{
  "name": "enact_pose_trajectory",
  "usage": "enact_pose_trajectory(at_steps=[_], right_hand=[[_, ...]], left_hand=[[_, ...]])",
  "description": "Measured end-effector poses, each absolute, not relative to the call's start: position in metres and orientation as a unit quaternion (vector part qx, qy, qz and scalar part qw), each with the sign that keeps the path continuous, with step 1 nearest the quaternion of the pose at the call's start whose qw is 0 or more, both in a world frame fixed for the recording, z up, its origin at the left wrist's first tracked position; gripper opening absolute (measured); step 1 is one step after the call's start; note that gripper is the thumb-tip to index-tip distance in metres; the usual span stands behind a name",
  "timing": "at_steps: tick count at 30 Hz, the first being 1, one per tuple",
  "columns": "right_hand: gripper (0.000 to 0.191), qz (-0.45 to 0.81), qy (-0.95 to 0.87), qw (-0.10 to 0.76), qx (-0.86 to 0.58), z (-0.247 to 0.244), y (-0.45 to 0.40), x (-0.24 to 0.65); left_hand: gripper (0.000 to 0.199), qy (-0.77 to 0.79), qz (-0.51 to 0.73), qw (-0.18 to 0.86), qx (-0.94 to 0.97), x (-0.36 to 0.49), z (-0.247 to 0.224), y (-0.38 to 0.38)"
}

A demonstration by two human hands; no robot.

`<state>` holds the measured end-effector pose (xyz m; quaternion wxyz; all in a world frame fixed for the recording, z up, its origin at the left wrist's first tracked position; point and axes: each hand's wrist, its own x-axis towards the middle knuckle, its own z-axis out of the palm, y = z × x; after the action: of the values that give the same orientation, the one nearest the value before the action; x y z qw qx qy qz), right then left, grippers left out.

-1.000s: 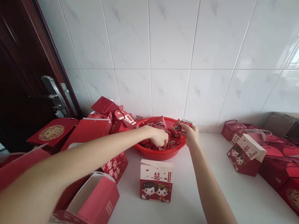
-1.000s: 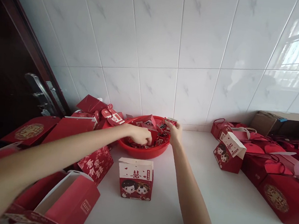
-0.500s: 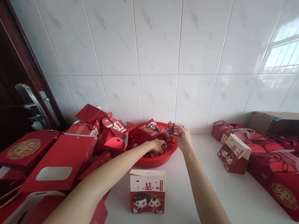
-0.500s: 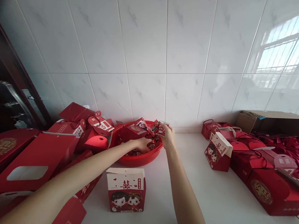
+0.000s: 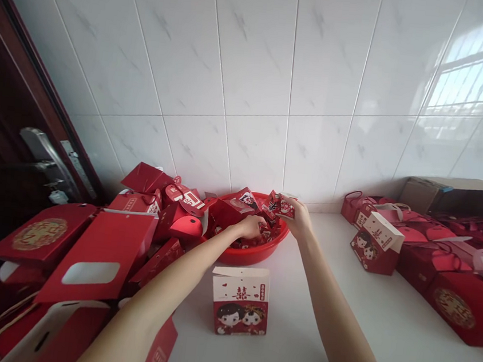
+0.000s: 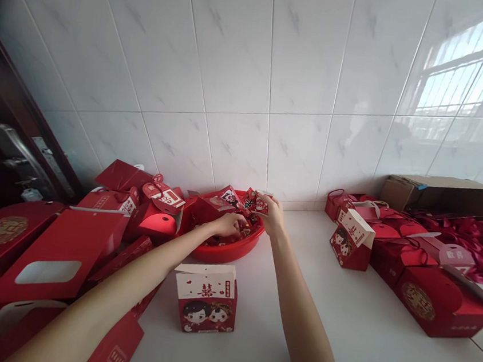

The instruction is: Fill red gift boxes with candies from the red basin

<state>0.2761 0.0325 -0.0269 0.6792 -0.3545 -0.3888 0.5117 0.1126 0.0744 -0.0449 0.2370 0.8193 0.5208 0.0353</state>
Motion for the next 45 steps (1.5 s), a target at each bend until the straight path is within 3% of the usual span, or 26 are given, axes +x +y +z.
enact_pose_trajectory(at_steps=[7, 14, 21, 28, 33, 45], right_hand=[[0.019, 0.538, -0.365, 0.69, -0.317, -0.025, 0.035, 0.28], [0.019, 0.529, -0.386, 0.689, -0.311, -0.025, 0.035, 0.279], [0.015, 0.556, -0.344, 0.688, -0.315, -0.023, 0.033, 0.279], [0.015, 0.56, -0.335, 0.696, -0.301, -0.021, 0.031, 0.279], [0.014, 0.574, -0.312, 0.7, -0.286, -0.02, 0.03, 0.277], [0.017, 0.575, -0.344, 0.685, -0.287, -0.026, 0.033, 0.28]], left_hand=[[0.025, 0.496, -0.002, 0.212, 0.842, 0.101, -0.036, 0.07], [0.046, 0.492, -0.07, 0.218, 0.84, 0.095, -0.03, 0.072], [0.044, 0.49, 0.027, 0.243, 0.837, 0.086, -0.018, 0.078], [0.034, 0.47, 0.152, 0.409, 0.767, 0.078, -0.012, 0.079], [0.023, 0.486, 0.228, 0.403, 0.741, 0.072, -0.007, 0.078], [0.022, 0.478, 0.291, 0.501, 0.66, 0.093, -0.001, 0.07]])
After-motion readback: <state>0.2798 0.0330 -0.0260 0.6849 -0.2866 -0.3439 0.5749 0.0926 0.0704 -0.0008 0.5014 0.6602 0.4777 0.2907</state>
